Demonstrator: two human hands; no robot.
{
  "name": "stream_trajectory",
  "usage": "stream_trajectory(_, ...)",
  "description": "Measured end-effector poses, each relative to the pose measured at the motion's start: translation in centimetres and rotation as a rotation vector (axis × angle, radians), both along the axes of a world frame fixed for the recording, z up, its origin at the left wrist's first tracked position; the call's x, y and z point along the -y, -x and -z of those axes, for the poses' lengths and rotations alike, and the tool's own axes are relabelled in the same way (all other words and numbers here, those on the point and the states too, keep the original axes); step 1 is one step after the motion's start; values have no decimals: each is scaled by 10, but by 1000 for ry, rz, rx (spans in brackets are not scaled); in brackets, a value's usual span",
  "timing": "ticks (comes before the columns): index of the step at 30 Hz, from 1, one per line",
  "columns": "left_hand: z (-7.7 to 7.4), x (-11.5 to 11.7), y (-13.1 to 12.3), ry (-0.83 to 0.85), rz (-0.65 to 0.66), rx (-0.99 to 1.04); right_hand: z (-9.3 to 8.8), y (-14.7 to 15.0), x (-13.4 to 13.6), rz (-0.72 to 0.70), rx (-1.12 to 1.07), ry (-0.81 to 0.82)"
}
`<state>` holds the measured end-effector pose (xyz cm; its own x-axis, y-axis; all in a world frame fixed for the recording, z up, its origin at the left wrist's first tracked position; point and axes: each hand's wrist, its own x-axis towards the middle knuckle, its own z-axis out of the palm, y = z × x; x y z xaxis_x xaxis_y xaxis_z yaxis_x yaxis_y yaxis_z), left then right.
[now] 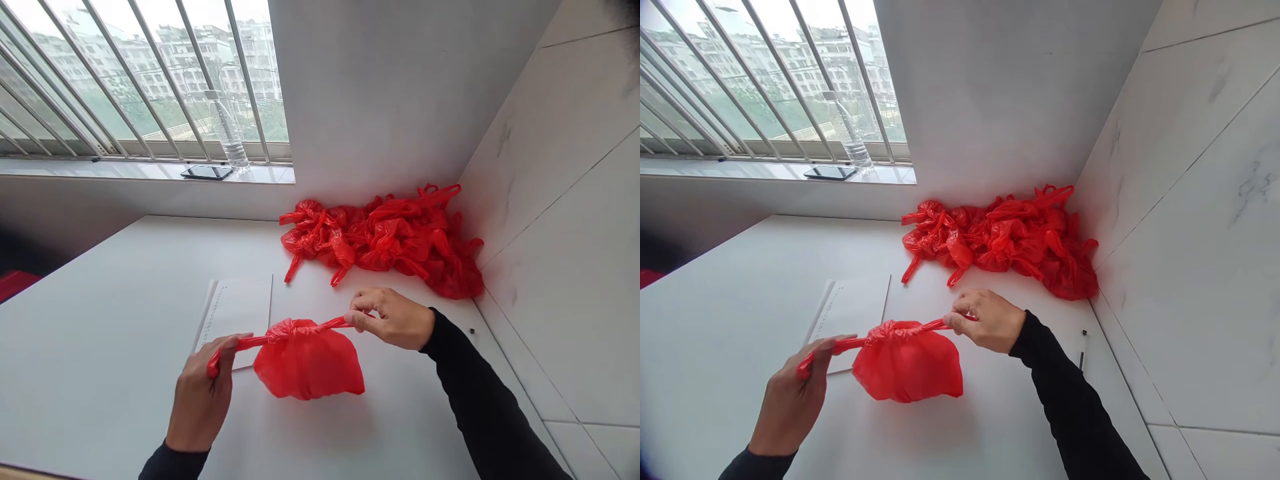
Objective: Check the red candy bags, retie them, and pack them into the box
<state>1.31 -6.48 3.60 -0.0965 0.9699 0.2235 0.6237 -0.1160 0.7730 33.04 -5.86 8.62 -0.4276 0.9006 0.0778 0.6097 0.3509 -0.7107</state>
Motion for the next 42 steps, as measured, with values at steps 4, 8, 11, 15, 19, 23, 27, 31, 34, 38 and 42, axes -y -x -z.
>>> stream_trajectory(4, -1, 10, -17, 104, -120, 194, 16, 17, -4, -28, -36, 65)
stream_trajectory(8, 5, 19, -53, 96, -21, 339, 41, 50, -6, 146, -197, 131)
stream_trajectory(11, 23, 21, -74, 93, 34, 369, 61, 76, -3, 140, -228, 117)
stream_trajectory(15, 56, 18, -86, 78, -1, 374, 84, 100, 5, 24, -147, 141)
stream_trajectory(19, 74, 15, -88, 81, -17, 370, 98, 106, 8, 8, -23, 181)
stream_trajectory(23, 75, 14, -88, 115, 17, 348, 104, 104, 7, 15, 58, 179)
stream_trajectory(27, 75, 12, -88, 135, 16, 324, 105, 108, 9, 23, 105, 167)
stream_trajectory(31, 76, 12, -89, 129, 17, 329, 103, 110, 9, 16, 129, 167)
stream_trajectory(34, 73, 12, -88, 122, 33, 382, 92, 97, 4, -19, 132, 172)
stream_trajectory(38, 72, 14, -86, 96, -24, 470, 67, 62, -2, -19, 155, 126)
stream_trajectory(42, 73, 15, -83, 75, -69, 518, 55, 38, -1, -95, 245, 157)
